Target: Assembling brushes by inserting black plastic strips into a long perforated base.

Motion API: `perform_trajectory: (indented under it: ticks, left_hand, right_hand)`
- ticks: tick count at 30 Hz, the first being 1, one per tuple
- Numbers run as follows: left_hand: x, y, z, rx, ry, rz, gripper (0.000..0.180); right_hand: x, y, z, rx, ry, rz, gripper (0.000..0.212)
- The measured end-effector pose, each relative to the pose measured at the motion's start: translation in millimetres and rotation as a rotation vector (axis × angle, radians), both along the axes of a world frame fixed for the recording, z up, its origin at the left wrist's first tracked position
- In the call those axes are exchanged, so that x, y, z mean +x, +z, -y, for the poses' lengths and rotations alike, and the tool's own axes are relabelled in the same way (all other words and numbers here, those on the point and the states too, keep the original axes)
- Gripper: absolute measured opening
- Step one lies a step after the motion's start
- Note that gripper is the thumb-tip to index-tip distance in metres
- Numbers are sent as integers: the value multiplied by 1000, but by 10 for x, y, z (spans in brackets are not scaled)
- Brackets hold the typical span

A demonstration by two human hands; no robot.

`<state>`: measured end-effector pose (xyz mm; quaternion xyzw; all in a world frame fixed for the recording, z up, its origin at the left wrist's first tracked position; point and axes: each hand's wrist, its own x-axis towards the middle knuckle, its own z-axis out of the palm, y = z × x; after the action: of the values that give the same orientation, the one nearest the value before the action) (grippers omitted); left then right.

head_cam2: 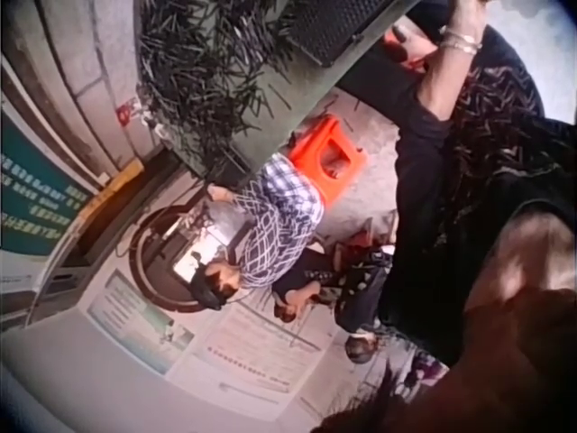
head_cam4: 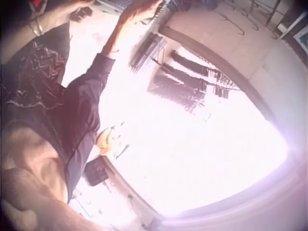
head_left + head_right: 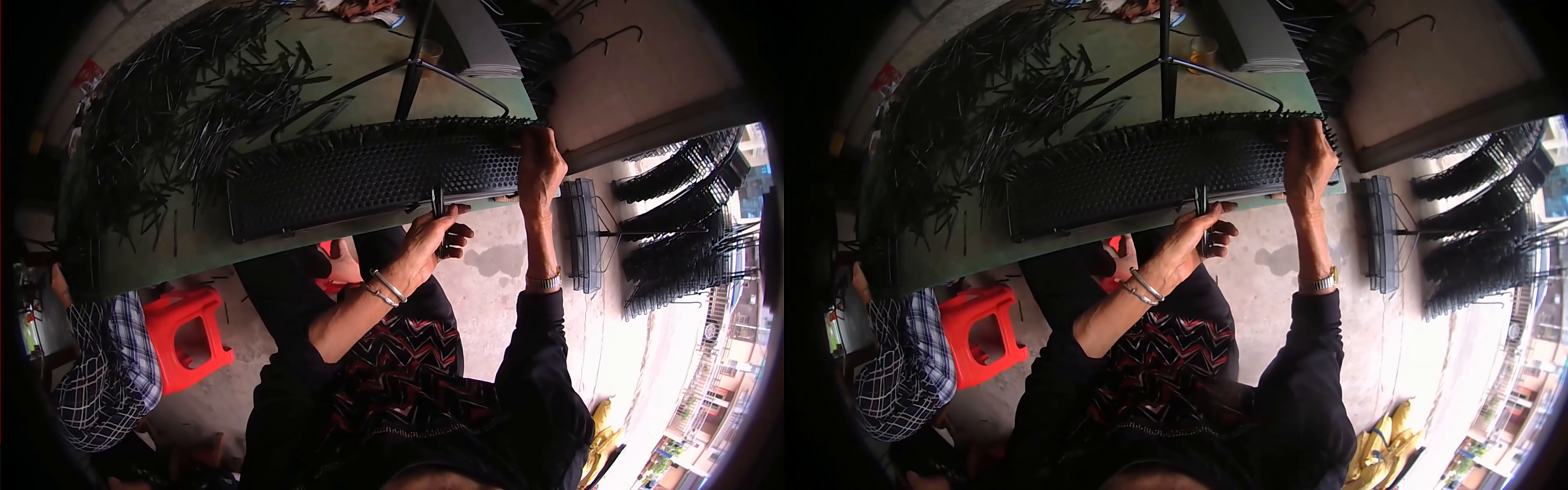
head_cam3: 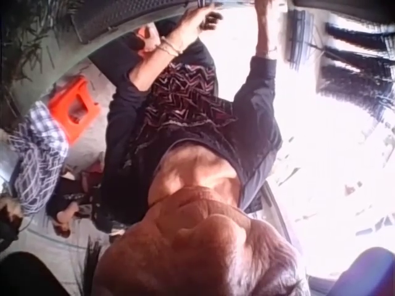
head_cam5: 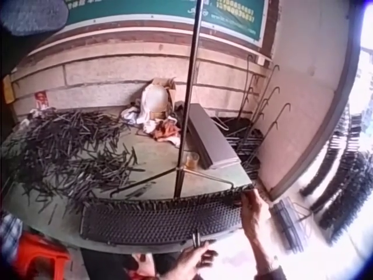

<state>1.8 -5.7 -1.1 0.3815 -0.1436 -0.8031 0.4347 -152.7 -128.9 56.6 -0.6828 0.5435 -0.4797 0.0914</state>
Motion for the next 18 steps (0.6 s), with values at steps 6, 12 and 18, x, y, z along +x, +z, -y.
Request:
perform_trajectory:
  ticks: [6, 12, 18]
  left_hand:
    - [-13, 61, -44, 72, 191, -41, 33]
    - [3, 93, -67, 81, 191, 50, 34]
    - [41, 88, -62, 23, 144, -100, 35]
  right_hand:
    - [-14, 67, 30, 63, 50, 41, 11]
    - [-112, -67, 176, 135, 128, -150, 9]
    - [-50, -134, 267, -15, 21, -546, 16]
